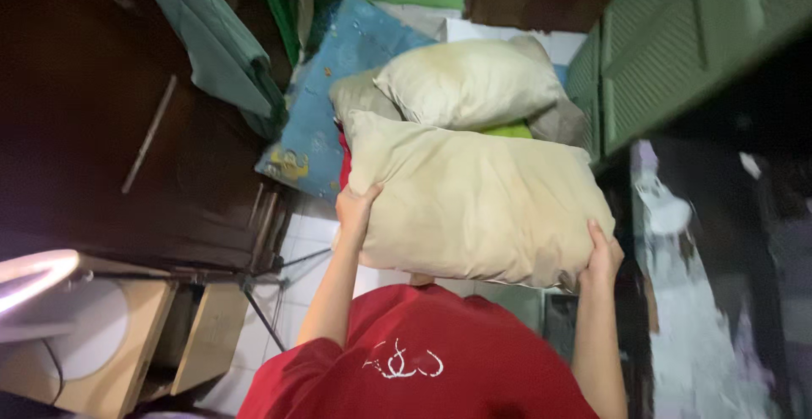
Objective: The person picks up a blue blanket from the floor, folds it, and places it on a pile. They then gather a red blanket, a multicolored blanket, a black garment, several pillows, and stuffed animals from a bed, carrying them across the room and placing them onto the pile on the floor.
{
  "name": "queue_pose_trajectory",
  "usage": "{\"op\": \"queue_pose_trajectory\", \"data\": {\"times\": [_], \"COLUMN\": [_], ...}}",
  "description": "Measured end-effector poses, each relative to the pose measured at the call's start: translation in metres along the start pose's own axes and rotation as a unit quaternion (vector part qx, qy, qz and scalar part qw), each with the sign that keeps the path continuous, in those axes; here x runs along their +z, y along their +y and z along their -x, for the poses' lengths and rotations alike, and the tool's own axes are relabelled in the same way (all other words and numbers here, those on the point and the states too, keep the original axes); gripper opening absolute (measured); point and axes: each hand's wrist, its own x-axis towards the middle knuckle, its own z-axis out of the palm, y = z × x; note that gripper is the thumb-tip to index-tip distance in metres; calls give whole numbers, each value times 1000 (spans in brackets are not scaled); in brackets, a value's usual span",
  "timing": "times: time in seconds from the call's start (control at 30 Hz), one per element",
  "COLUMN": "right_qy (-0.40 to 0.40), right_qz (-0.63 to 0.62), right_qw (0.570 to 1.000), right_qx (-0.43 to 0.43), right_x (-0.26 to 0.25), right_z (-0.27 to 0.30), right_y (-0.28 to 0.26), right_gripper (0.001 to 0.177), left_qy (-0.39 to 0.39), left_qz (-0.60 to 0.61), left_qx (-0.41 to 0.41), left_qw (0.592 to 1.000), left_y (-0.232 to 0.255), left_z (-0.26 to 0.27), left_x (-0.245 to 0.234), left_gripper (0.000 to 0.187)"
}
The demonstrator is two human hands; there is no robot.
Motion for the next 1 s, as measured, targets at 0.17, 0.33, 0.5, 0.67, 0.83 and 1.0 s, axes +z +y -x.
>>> {"op": "queue_pose_trajectory", "data": {"times": [0.17, 0.33, 0.5, 0.67, 0.83, 1.0], "right_qy": [-38, -87, -184, -248, -329, -376], "right_qz": [-17, 2, 4, 29, 106, 558], "right_qw": [999, 996, 983, 968, 925, 673], "right_qx": [11, 13, 25, -21, -160, -306], "right_x": [85, 146, 219, 312, 393, 453], "right_z": [-19, -53, -96, -158, -253, -356], "right_y": [3, -9, -43, -78, -66, 60], "right_gripper": [44, 45, 46, 50, 55, 63], "left_qy": [34, 67, 109, 144, 216, 142], "left_qz": [33, 65, 125, 233, 102, -325], "left_qx": [-19, -39, -19, 35, 61, -131], "left_qw": [999, 995, 986, 961, 969, 926], "left_y": [34, 32, 28, 47, 45, -37], "left_z": [-51, -78, -109, -154, -212, -254], "left_x": [-24, -30, -21, -1, 17, 72], "left_gripper": [54, 54, 52, 53, 70, 110]}}
